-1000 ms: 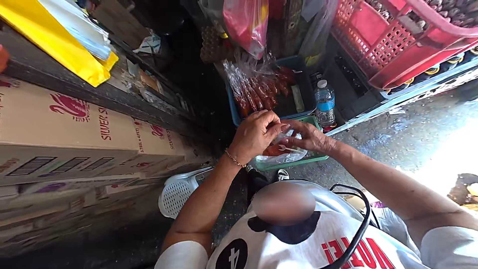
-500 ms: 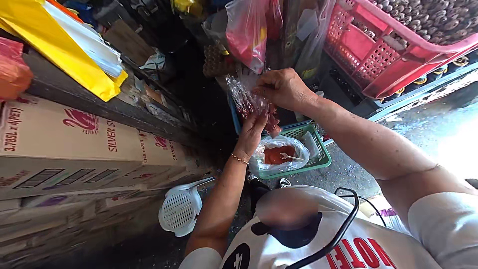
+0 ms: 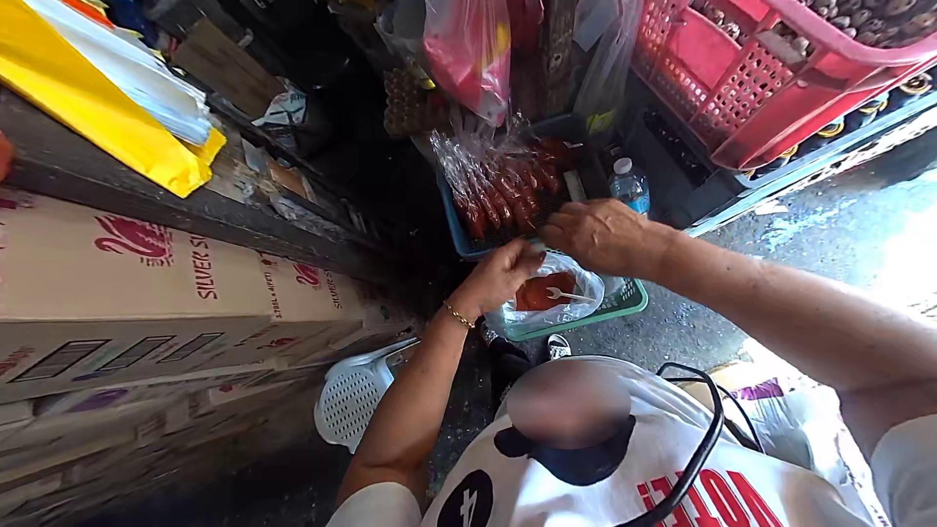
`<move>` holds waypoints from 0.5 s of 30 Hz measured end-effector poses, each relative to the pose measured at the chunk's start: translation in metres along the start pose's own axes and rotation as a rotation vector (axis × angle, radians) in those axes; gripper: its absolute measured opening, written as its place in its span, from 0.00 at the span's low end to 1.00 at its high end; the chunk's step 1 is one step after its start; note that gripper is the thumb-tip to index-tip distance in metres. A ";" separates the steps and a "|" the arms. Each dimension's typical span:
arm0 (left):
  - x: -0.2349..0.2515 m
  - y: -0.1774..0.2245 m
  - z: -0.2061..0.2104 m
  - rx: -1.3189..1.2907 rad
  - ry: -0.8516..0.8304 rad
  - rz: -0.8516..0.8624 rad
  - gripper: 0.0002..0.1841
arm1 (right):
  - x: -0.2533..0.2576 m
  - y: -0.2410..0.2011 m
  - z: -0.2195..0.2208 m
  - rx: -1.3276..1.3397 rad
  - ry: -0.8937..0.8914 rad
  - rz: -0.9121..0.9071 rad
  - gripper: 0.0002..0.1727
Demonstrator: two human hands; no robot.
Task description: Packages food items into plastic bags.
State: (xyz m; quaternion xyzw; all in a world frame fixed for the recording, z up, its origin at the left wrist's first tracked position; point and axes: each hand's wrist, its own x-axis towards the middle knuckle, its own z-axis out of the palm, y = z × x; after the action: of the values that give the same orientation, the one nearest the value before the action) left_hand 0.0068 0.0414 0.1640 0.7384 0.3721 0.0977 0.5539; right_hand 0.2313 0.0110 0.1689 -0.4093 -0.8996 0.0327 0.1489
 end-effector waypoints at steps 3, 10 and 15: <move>-0.011 -0.013 0.014 0.243 -0.024 -0.023 0.16 | -0.032 -0.018 0.015 0.012 -0.058 0.093 0.07; -0.039 0.020 0.030 0.125 0.024 0.213 0.14 | -0.069 -0.008 0.011 -0.019 0.213 0.032 0.11; -0.029 0.047 0.041 -0.605 0.204 0.275 0.09 | -0.043 -0.009 0.039 0.385 0.605 0.091 0.11</move>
State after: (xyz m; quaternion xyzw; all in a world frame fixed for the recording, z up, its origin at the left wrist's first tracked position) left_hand 0.0304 -0.0134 0.1988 0.5702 0.2767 0.3509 0.6893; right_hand 0.2403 -0.0247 0.1226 -0.4046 -0.7731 0.0853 0.4810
